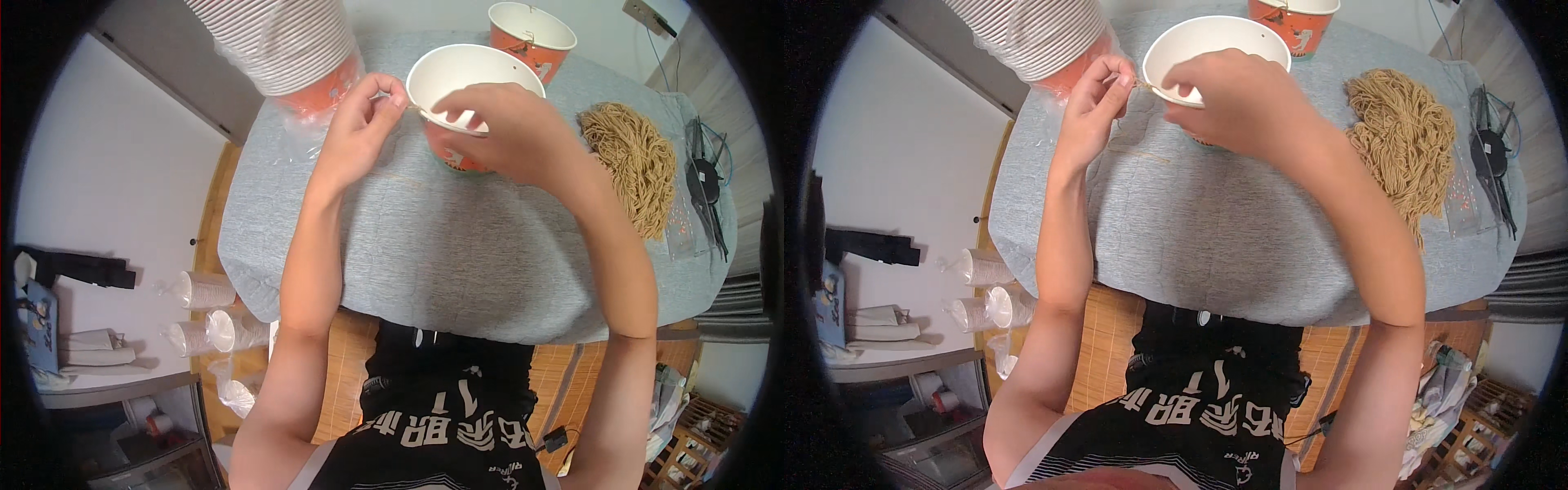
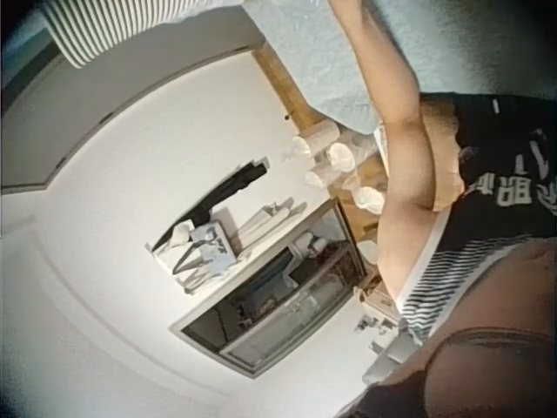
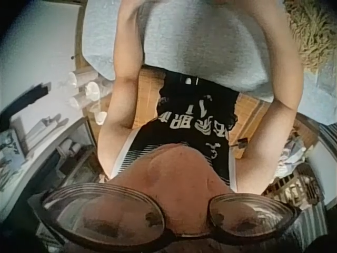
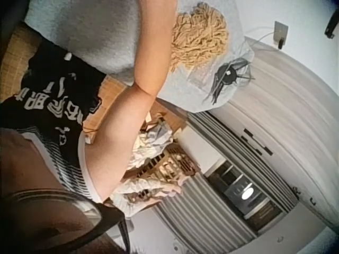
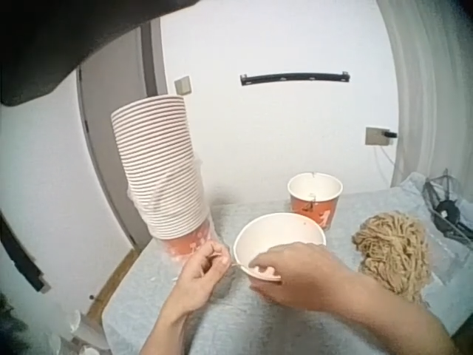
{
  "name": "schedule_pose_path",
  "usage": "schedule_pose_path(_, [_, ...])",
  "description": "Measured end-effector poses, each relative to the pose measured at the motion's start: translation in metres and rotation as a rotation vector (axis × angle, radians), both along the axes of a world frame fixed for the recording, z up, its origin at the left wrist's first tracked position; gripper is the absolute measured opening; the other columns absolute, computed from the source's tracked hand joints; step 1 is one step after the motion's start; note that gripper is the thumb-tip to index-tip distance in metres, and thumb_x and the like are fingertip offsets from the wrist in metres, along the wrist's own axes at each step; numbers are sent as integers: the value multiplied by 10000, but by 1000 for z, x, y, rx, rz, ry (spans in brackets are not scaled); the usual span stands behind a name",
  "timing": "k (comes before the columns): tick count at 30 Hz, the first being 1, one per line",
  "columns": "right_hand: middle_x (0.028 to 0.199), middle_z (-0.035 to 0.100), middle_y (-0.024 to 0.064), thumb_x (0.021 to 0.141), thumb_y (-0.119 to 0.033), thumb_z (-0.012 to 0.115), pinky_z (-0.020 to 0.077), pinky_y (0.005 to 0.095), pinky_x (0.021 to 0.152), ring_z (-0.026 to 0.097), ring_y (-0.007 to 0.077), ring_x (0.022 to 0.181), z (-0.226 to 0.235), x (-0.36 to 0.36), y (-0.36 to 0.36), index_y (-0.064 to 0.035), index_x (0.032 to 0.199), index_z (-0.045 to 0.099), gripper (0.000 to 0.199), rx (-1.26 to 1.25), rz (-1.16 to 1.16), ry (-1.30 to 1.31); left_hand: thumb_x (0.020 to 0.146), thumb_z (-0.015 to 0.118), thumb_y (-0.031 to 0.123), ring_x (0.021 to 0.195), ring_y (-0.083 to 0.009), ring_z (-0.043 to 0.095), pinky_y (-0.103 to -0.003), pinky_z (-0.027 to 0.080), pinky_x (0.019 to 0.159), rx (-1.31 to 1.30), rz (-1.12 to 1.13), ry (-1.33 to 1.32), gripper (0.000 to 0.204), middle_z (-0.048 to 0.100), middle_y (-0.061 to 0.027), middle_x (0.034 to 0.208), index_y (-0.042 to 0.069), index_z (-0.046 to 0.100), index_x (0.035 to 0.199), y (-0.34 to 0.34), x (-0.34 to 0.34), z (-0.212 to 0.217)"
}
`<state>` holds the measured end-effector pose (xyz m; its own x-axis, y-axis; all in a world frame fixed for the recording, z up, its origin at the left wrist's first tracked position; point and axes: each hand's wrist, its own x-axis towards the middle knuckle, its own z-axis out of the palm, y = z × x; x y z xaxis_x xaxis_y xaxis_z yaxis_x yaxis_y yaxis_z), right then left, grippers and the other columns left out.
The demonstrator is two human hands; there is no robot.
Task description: Applying rubber bands to paper bowls at a workspace.
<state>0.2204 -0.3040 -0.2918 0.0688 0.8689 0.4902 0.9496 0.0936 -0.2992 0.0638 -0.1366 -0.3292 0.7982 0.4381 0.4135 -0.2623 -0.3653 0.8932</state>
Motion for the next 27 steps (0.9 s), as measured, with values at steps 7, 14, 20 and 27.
schedule_pose_path(7, [893,745,57,843,-228,726,567,438,697,713,293,844,-12,-13,28,-134,941,746,138,184,-96,39,1032,582,223,691,-21,411,-214,341,627,-23,57,-82,182,530,68,820,64,624,1109,1,1,3])
schedule_pose_path(14, [799,733,83,848,-197,712,563,417,655,708,293,739,-8,-24,34,-106,833,754,101,205,-135,37,913,686,101,692,-68,466,-244,378,591,329,221,14,145,595,7,873,63,665,1052,6,-6,9])
schedule_pose_path(20, [794,725,86,851,-210,733,554,399,638,705,289,728,-10,-23,33,-93,844,759,120,216,-120,89,887,719,92,696,-138,533,-276,439,602,604,233,-86,90,649,-31,945,46,684,956,8,-5,10])
schedule_pose_path(27, [781,709,77,839,-224,751,535,389,607,691,289,697,-15,-16,34,-96,836,747,127,304,-34,115,919,681,90,731,-170,571,-289,461,625,564,260,-43,90,636,-63,984,32,648,979,4,0,8])
